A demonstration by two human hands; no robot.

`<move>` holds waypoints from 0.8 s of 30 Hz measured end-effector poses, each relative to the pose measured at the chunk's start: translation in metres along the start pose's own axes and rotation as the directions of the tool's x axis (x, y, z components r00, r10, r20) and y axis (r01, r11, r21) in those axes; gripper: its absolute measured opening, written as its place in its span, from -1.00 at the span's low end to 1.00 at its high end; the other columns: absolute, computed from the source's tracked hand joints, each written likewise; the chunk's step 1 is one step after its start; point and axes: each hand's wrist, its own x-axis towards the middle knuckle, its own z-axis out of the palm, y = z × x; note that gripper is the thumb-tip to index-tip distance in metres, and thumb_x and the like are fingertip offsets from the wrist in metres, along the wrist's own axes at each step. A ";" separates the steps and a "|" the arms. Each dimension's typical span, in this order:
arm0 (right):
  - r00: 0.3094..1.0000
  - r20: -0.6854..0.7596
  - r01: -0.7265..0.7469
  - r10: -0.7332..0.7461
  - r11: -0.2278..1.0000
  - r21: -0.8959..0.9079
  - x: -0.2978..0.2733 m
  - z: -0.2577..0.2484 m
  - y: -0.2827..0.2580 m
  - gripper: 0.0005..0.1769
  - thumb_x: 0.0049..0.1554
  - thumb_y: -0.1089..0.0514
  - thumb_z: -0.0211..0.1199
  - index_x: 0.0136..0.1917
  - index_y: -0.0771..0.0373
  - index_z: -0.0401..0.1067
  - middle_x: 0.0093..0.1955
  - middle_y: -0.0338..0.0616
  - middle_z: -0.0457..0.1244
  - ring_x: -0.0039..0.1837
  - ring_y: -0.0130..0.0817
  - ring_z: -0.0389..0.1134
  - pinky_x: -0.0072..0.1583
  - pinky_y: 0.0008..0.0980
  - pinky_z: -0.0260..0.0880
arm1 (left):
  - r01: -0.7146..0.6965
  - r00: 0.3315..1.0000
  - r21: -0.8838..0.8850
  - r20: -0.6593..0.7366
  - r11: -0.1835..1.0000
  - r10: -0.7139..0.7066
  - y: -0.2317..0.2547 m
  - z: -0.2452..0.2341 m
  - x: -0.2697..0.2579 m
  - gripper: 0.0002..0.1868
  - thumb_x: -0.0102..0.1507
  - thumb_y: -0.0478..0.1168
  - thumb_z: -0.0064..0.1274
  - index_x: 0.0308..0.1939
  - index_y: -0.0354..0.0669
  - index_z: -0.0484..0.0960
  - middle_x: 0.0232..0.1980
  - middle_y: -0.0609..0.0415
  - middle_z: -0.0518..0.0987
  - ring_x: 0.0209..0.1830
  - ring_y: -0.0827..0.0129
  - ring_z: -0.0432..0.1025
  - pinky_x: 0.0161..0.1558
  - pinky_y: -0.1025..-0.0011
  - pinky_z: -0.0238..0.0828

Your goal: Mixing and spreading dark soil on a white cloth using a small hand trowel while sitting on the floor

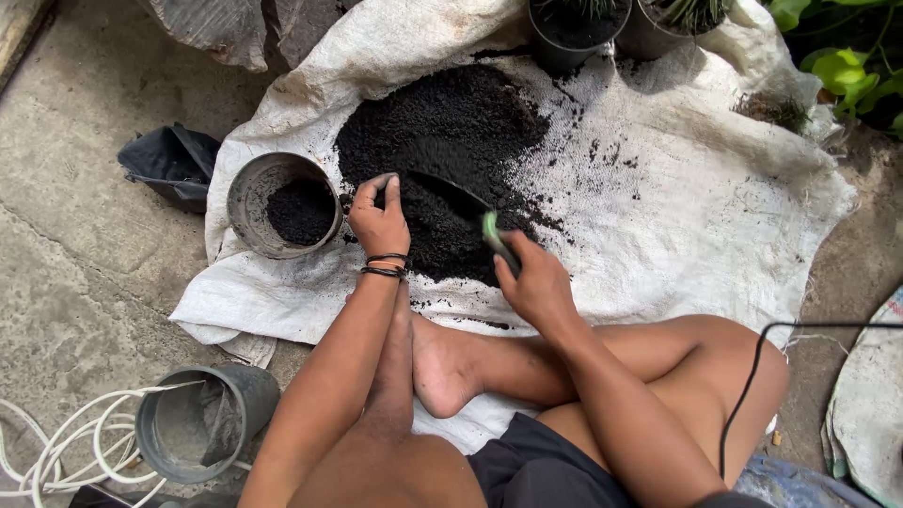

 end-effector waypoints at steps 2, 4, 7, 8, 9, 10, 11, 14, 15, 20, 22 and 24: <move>1.000 -0.025 0.000 0.000 1.000 -0.001 0.006 -0.003 -0.012 -0.67 0.16 -0.02 0.24 0.21 -0.09 0.43 -0.12 0.03 0.40 -0.08 0.20 0.44 -0.06 0.15 0.41 | 0.014 1.000 -0.010 0.029 1.000 -0.014 0.008 -0.006 -0.002 -0.93 0.32 -0.26 0.15 -0.13 -0.05 0.70 -0.20 0.09 0.67 -0.07 0.19 0.57 0.08 0.19 0.43; 0.999 -0.045 0.020 -0.020 1.000 -0.001 0.011 -0.012 -0.021 -0.68 0.17 -0.03 0.23 0.20 -0.09 0.41 -0.10 0.00 0.39 -0.05 0.20 0.44 -0.03 0.15 0.42 | 0.025 0.999 -0.016 0.038 1.000 -0.024 0.017 -0.005 0.001 -0.88 0.32 -0.28 0.15 -0.07 -0.04 0.69 -0.20 0.09 0.67 -0.07 0.21 0.57 0.08 0.16 0.44; 0.995 -0.028 -0.093 0.095 0.993 0.066 -0.004 -0.022 -0.029 -0.63 0.14 -0.04 0.27 0.24 -0.13 0.45 -0.15 0.08 0.39 -0.04 0.22 0.44 -0.03 0.15 0.39 | 0.052 0.996 -0.084 0.079 0.995 -0.045 0.020 -0.014 -0.003 -0.84 0.37 -0.32 0.04 0.01 -0.02 0.63 -0.20 0.15 0.69 -0.04 0.25 0.58 0.12 0.13 0.44; 0.991 -0.038 -0.122 0.128 0.982 0.141 -0.007 -0.026 -0.028 -0.63 0.13 0.01 0.27 0.23 -0.09 0.47 -0.15 0.06 0.40 -0.09 0.15 0.44 -0.06 0.04 0.39 | 0.036 0.994 -0.104 0.110 0.994 -0.024 0.019 -0.013 -0.002 -0.83 0.37 -0.32 0.03 0.01 -0.03 0.63 -0.22 0.14 0.69 -0.03 0.25 0.58 0.15 0.12 0.42; 0.986 -0.046 -0.148 0.162 0.965 0.216 -0.010 -0.031 -0.027 -0.64 0.12 0.06 0.27 0.21 -0.05 0.49 -0.16 0.04 0.42 -0.14 0.09 0.44 -0.08 -0.06 0.38 | 0.020 0.990 -0.124 0.139 0.992 -0.003 0.018 -0.011 -0.001 -0.82 0.37 -0.33 0.01 0.01 -0.04 0.63 -0.24 0.14 0.68 -0.02 0.24 0.57 0.18 0.11 0.39; 0.986 -0.050 -0.145 0.159 0.966 0.213 -0.012 -0.034 -0.024 -0.64 0.12 0.06 0.27 0.21 -0.05 0.49 -0.16 0.04 0.42 -0.14 0.09 0.44 -0.08 -0.06 0.38 | 0.019 0.991 -0.129 0.137 0.991 -0.001 0.018 -0.011 -0.001 -0.82 0.37 -0.33 0.01 0.01 -0.04 0.63 -0.24 0.14 0.68 -0.02 0.24 0.57 0.18 0.11 0.39; 0.985 -0.045 -0.154 0.168 0.961 0.231 -0.014 -0.038 -0.021 -0.65 0.12 0.07 0.27 0.20 -0.05 0.50 -0.16 0.03 0.43 -0.18 0.06 0.43 -0.10 -0.09 0.37 | 0.006 0.990 -0.119 0.142 0.993 0.011 0.018 -0.011 -0.002 -0.80 0.35 -0.34 0.05 0.03 -0.05 0.61 -0.22 0.14 0.69 0.01 0.23 0.56 0.21 0.10 0.37; 0.987 -0.044 -0.140 0.153 0.964 0.225 -0.014 -0.047 -0.013 -0.65 0.10 0.09 0.30 0.19 -0.05 0.52 -0.18 0.02 0.43 -0.21 0.06 0.42 -0.14 -0.08 0.35 | -0.012 0.987 -0.093 0.157 0.996 0.027 0.011 -0.008 0.003 -0.71 0.30 -0.33 0.12 0.11 -0.04 0.57 -0.20 0.12 0.68 0.07 0.17 0.53 0.25 0.02 0.32; 0.991 -0.050 -0.114 0.126 0.973 0.203 -0.018 -0.050 -0.011 -0.64 0.09 0.09 0.32 0.19 -0.04 0.52 -0.18 0.02 0.43 -0.21 0.09 0.43 -0.16 -0.04 0.35 | -0.020 0.985 -0.077 0.167 0.997 0.033 0.007 -0.010 0.000 -0.63 0.28 -0.32 0.16 0.16 -0.02 0.54 -0.19 0.10 0.68 0.09 0.12 0.52 0.28 -0.04 0.29; 0.990 0.036 -0.139 0.135 0.976 0.168 -0.025 -0.076 -0.012 -0.65 0.05 0.06 0.34 0.14 -0.11 0.56 -0.23 -0.13 0.44 -0.31 -0.12 0.42 -0.16 -0.19 0.38 | 0.024 0.989 -0.096 0.150 0.995 -0.009 0.011 -0.011 0.004 -0.64 0.33 -0.33 0.07 0.21 -0.02 0.51 -0.14 0.14 0.67 0.14 0.13 0.49 0.32 -0.06 0.21; 0.982 0.098 -0.177 0.165 0.974 0.139 -0.029 -0.082 -0.014 -0.64 0.03 0.03 0.34 0.13 -0.17 0.57 -0.25 -0.21 0.44 -0.31 -0.17 0.40 -0.14 -0.21 0.38 | 0.033 0.991 -0.107 0.136 0.994 -0.018 0.007 -0.012 0.003 -0.66 0.36 -0.38 -0.03 0.21 -0.03 0.51 -0.14 0.16 0.68 0.15 0.22 0.49 0.36 0.00 0.19; 0.967 0.180 -0.196 0.180 0.978 0.077 -0.032 -0.090 -0.018 -0.65 0.00 0.03 0.33 0.10 -0.13 0.59 -0.23 -0.16 0.46 -0.26 -0.08 0.42 -0.09 -0.12 0.39 | 0.047 0.994 -0.114 0.108 0.992 -0.034 0.004 -0.013 0.002 -0.64 0.36 -0.40 -0.07 0.23 -0.05 0.49 -0.12 0.15 0.68 0.18 0.23 0.47 0.39 0.04 0.16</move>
